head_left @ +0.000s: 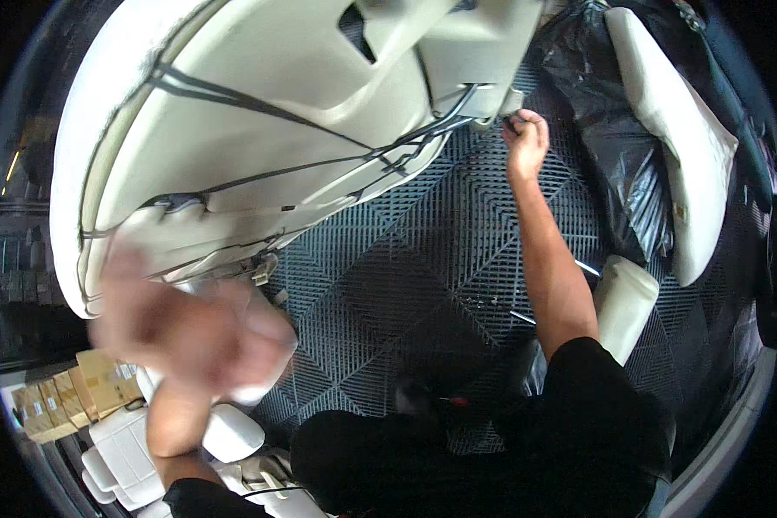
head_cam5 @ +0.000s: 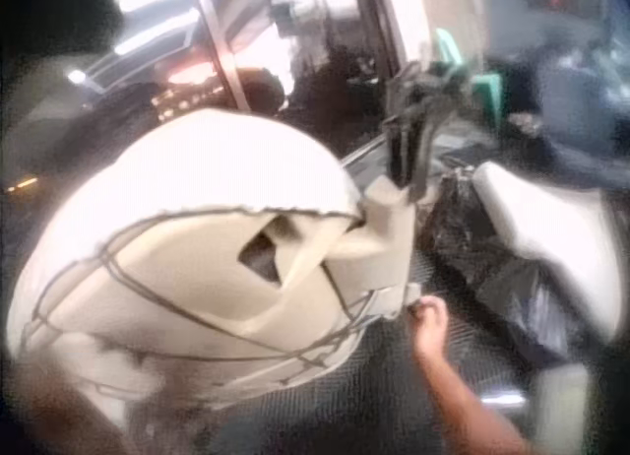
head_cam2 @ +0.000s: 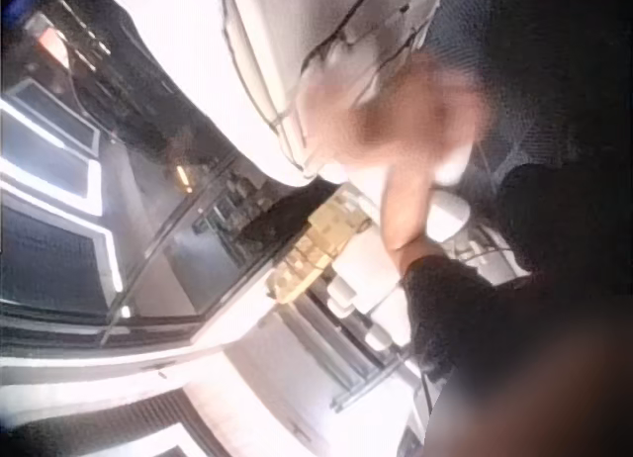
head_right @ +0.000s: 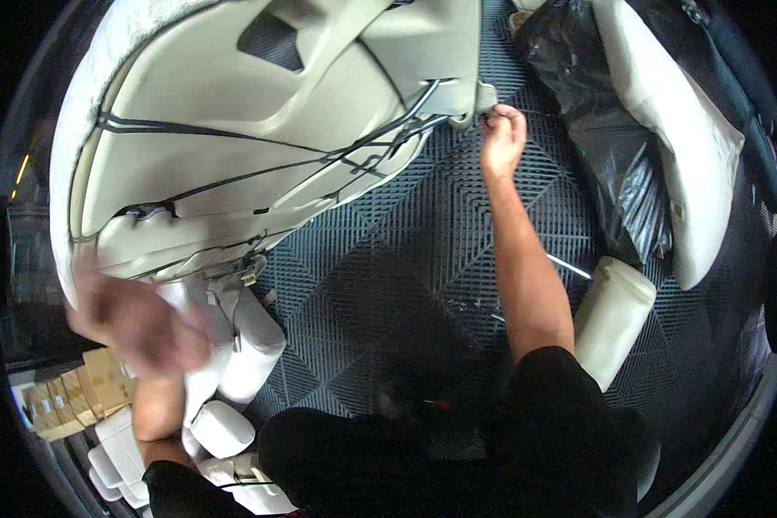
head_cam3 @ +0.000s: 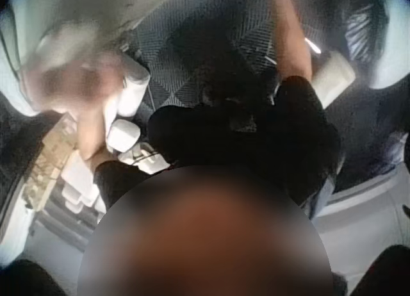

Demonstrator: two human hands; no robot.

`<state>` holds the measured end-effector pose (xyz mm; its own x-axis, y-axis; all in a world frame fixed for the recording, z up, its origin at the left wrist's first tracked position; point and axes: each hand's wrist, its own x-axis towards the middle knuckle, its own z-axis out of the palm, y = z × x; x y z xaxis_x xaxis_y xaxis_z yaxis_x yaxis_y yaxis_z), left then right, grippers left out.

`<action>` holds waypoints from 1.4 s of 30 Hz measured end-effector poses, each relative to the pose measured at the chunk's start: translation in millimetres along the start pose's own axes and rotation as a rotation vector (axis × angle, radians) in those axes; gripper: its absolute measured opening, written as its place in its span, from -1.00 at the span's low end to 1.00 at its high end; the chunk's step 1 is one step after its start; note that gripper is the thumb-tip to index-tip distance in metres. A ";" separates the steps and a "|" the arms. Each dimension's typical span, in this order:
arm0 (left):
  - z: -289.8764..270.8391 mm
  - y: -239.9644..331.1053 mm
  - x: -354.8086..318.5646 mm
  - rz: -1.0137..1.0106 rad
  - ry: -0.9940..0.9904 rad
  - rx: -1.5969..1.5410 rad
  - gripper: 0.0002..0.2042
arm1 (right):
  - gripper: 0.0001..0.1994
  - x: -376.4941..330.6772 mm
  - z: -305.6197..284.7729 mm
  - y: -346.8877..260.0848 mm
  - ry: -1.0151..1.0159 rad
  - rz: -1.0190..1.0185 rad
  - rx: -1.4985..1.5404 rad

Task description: The person assembles a car seat by attaching the seat cushion to the backrest using plastic fasteners and a red-handled tool. They then secure the seat with black elastic bungee cords, tying them to the seat frame.

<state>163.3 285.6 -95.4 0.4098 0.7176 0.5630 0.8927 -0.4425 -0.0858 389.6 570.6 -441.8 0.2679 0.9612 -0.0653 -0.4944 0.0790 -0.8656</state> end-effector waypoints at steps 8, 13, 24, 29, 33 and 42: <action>231.2 8.0 96.7 -0.567 -0.573 -0.353 -0.23 | -0.65 3.8 13.9 -2.9 0.043 0.015 -0.093; 226.9 -9.7 133.3 -0.496 -1.070 -0.364 -0.07 | -0.61 14.8 -5.5 1.8 -0.075 -0.112 -0.341; 230.5 -9.8 127.9 -0.526 -1.018 -0.432 -0.19 | -0.61 12.0 -1.2 2.8 -0.004 -0.110 -0.341; 247.3 -13.5 118.2 -0.668 -0.879 -0.665 -0.23 | -0.57 19.9 -13.5 2.4 -0.171 -0.100 -0.318; 241.8 -8.2 102.8 -0.637 -0.338 -0.984 -0.42 | -0.59 10.8 7.0 -4.9 -0.061 0.122 -0.342; 175.3 77.3 -7.8 -0.062 -0.486 -0.781 -0.53 | -0.19 26.4 3.9 -24.3 -0.195 0.247 -0.525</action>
<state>261.9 340.1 -250.6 0.5568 0.8211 0.1257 0.6079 -0.5060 0.6119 405.5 595.1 -420.6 0.0165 0.9691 -0.2461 -0.0355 -0.2454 -0.9688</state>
